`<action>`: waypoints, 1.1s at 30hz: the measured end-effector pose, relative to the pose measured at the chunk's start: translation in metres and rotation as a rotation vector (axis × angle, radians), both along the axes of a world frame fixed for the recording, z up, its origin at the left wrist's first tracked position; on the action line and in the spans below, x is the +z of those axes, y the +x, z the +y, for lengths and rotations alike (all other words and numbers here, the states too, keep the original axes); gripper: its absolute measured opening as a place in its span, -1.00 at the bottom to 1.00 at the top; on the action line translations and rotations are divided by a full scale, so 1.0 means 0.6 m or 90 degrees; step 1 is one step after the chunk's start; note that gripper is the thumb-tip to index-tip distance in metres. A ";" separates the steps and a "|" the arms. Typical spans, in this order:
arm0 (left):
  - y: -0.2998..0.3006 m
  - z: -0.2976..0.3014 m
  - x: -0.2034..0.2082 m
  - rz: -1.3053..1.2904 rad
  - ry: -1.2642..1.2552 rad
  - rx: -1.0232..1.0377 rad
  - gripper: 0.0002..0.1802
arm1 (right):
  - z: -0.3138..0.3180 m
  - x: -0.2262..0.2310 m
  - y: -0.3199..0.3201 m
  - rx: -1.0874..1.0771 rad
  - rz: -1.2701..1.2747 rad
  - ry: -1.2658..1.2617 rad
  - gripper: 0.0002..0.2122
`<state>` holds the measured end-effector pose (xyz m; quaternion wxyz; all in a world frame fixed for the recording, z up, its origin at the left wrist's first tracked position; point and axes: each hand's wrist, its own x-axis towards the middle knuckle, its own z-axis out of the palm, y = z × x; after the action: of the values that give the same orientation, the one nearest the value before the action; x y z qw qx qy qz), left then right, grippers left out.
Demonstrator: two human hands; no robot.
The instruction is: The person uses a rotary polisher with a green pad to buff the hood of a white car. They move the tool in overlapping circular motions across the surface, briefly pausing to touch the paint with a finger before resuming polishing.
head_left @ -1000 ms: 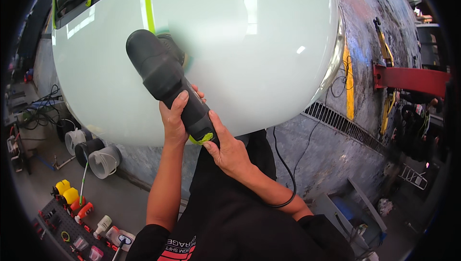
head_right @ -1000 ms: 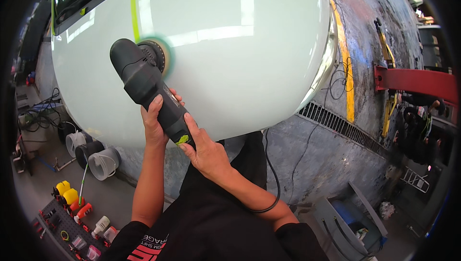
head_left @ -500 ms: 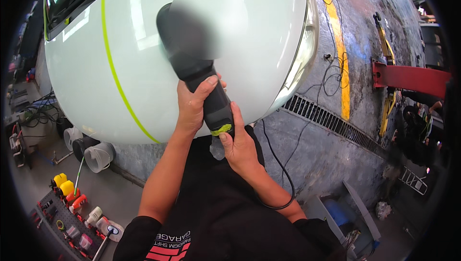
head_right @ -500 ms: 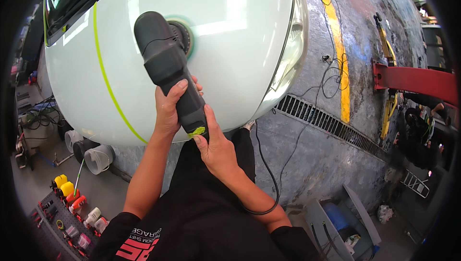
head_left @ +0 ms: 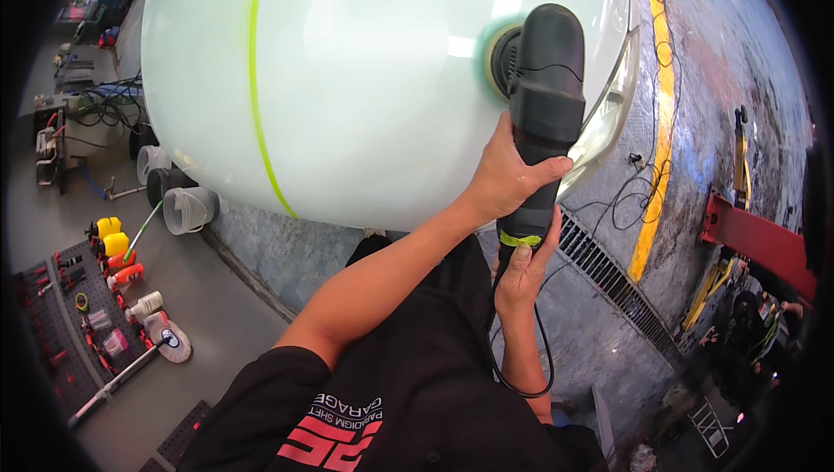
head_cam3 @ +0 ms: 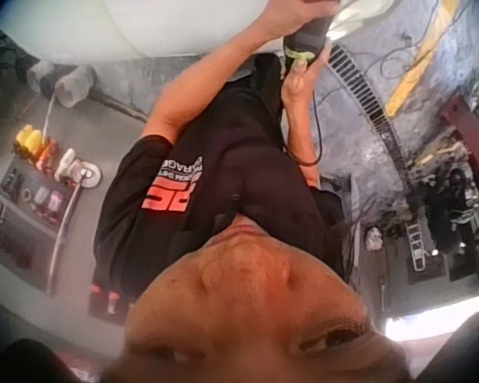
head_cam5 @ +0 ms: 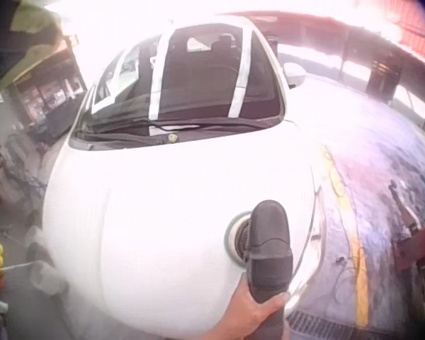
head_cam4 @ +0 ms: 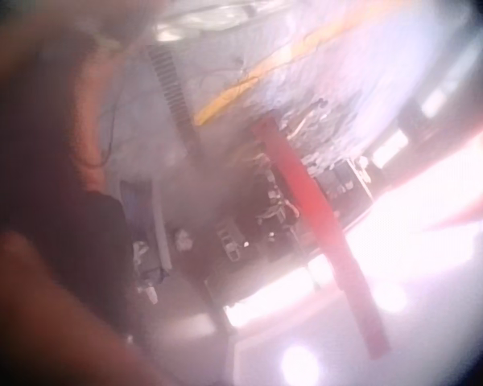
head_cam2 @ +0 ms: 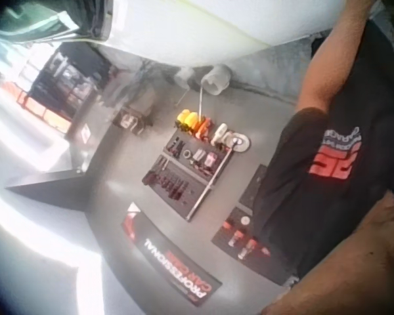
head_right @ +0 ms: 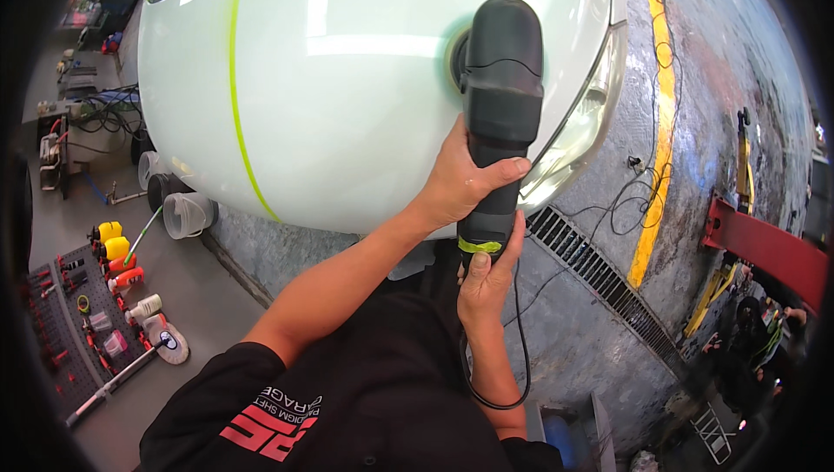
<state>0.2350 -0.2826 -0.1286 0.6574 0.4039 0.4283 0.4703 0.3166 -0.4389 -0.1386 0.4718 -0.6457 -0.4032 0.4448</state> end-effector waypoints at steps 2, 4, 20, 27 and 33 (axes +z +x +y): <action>-0.014 0.002 -0.006 0.012 -0.007 -0.014 -0.14 | -0.005 -0.002 -0.014 -0.003 -0.001 -0.006 -0.18; -0.042 0.000 -0.009 0.035 -0.024 -0.030 -0.10 | -0.008 -0.003 -0.038 0.004 0.009 -0.021 -0.19; -0.337 -0.051 -0.013 -0.009 0.000 -0.044 -0.24 | -0.064 -0.032 -0.332 0.001 0.020 -0.002 -0.18; -0.445 -0.067 -0.032 -0.012 -0.002 -0.018 -0.46 | -0.073 -0.032 -0.428 0.046 -0.018 0.006 -0.21; -0.518 -0.081 -0.021 -0.035 -0.036 0.016 -0.53 | -0.074 -0.038 -0.472 0.130 -0.045 -0.013 -0.27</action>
<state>-0.0761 -0.3312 -0.1412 0.6741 0.3668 0.4281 0.4772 0.0332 -0.4835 -0.1615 0.4030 -0.6212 -0.4788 0.4717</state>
